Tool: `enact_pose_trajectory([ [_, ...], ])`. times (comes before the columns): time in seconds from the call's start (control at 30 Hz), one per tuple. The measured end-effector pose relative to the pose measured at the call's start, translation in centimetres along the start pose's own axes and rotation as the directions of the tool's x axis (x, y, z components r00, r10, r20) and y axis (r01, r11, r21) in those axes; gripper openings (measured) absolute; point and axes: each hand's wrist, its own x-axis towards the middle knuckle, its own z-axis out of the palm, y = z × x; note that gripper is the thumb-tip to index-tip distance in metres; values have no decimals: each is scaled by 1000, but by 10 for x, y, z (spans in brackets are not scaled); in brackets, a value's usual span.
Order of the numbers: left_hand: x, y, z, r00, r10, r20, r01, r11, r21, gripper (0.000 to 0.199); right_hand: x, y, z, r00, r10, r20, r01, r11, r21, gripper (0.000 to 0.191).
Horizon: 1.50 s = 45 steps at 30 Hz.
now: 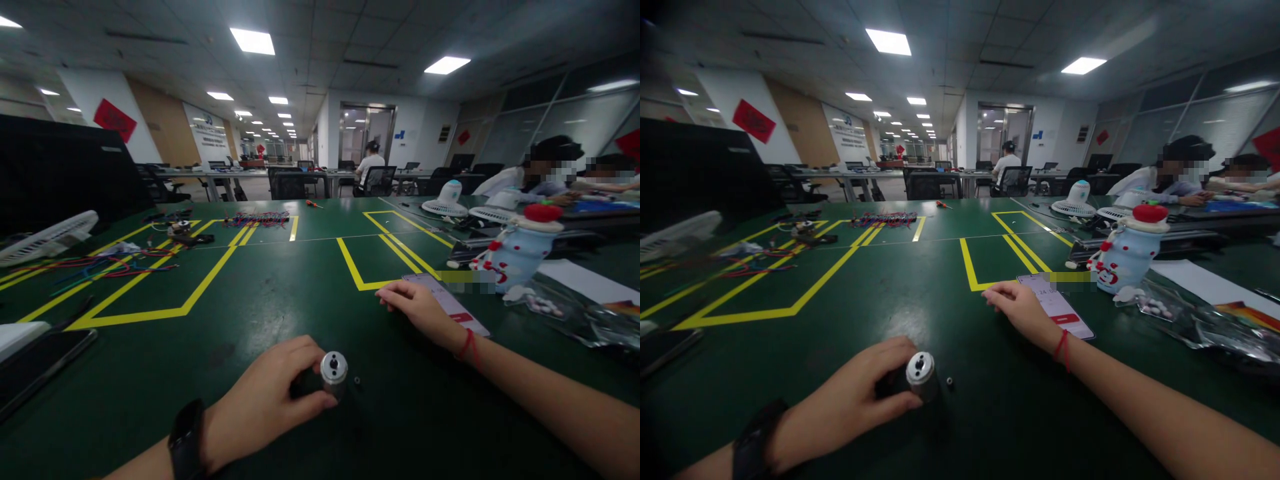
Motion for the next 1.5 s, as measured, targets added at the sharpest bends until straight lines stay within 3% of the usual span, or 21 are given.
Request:
enact_pose_trajectory([
  [0.1, 0, -2, 0, 1000, 4, -6, -4, 1000, 1, 15, 2, 3, 1, 999, -15, 40, 17, 999, -50, 25],
  [0.17, 1, -2, 0, 1000, 1, -9, 0, 1000, 5, 16, -6, -6, 6, 986, -101, 136, 116, 987, -108, 19],
  [0.2, 1, -2, 0, 1000, -3, -13, 3, 1000, 7, 16, -11, -13, 9, 964, -165, 210, 196, 971, -139, 16],
  [0.3, 1, -2, 1, 1000, -4, -16, 4, 1000, 12, 17, -27, -32, 19, 841, -307, 445, 408, 901, -150, 22],
  [0.37, 1, -2, 1, 1000, 0, -15, 0, 1000, 15, 17, -33, -39, 24, 810, -322, 491, 445, 882, -154, 18],
  [0.43, 1, -2, 1, 1000, 5, -18, -5, 1000, 14, 18, -36, -43, 28, 836, -318, 447, 411, 903, -126, 10],
  [0.57, 1, -2, 1, 1000, 4, -23, -4, 1000, 21, 18, -37, -51, 34, 919, -338, 201, 334, 941, 54, 8],
  [0.63, 1, -2, 1, 1000, 6, -27, -5, 1000, 25, 19, -39, -58, 40, 917, -371, 148, 361, 928, 93, 8],
  [0.8, 0, -3, 2, 999, 26, -28, -26, 999, 20, 18, -46, -72, 50, 888, -407, 215, 411, 911, 27, 11],
  [0.93, 0, -2, 1, 999, 19, -35, -17, 999, 33, 18, -46, -70, 46, 869, -443, 220, 455, 891, -4, 14],
  [1.0, 0, -1, 0, 999, 12, -38, -11, 999, 35, 18, -43, -64, 42, 918, -369, 146, 366, 929, 50, 16],
  [1.1, 0, 1, -2, 1000, 6, -29, -5, 1000, 26, 17, -36, -50, 39, 993, -80, 81, 68, 986, 149, 23],
  [1.17, -1, 1, -3, 1000, 4, -23, -4, 1000, 17, 16, -31, -41, 39, 994, 72, 79, -86, 978, 189, 25],
  [1.23, -1, 1, -3, 1000, 5, -23, -4, 1000, 13, 16, -29, -35, 40, 989, 127, 76, -140, 970, 200, 25],
  [1.5, -1, 2, -1, 1000, 11, -29, -11, 1000, 24, 14, -35, -34, 43, 981, -76, 180, 87, 995, -53, 15],
])
